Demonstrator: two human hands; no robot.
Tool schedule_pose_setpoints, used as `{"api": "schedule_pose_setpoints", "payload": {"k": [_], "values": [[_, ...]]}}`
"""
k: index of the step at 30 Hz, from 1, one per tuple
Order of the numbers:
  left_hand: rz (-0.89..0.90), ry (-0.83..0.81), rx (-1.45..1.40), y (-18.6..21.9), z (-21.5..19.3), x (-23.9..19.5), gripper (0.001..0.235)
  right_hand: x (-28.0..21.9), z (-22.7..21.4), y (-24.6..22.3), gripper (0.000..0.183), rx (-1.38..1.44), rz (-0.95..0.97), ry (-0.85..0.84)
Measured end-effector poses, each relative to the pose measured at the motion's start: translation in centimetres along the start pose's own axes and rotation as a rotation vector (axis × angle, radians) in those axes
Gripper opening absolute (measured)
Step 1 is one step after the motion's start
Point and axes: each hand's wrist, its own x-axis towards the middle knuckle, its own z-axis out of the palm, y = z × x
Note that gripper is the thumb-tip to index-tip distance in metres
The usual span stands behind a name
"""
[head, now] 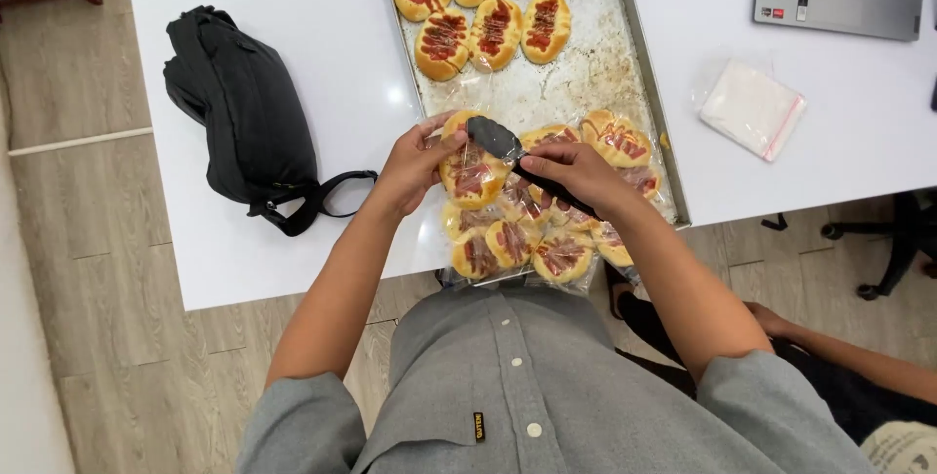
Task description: The person uses tongs to pick up baked buns from a tray and places them into clear plastic bags. They repeat this process for multiple buns, arranging the packaged buns on the table.
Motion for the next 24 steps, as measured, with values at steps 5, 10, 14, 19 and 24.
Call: {"api": "schedule_pose_setpoints", "payload": {"k": [5, 10, 14, 19, 24], "values": [[-0.016, 0.006, 0.016, -1.2, -2.8, -0.3, 0.057, -0.9, 1.8, 2.8, 0.026, -0.056, 0.098, 0.017], [-0.007, -0.012, 0.014, -1.0, -3.6, -1.3, 0.059, -3.0, 4.4, 4.8, 0.029, 0.064, 0.129, 0.077], [-0.038, -0.128, 0.063, -1.7, -4.2, -0.8, 0.068, -3.1, 4.6, 5.5, 0.026, 0.020, 0.027, 0.162], [-0.041, -0.227, 0.134, -1.8, -4.2, 0.4, 0.066, -3.5, 4.4, 4.2, 0.025, -0.145, -0.110, 0.210], [0.029, -0.283, 0.173, 0.0, -3.0, -0.3, 0.058, -3.8, 3.3, 4.1, 0.018, -0.027, -0.037, 0.137]]}}
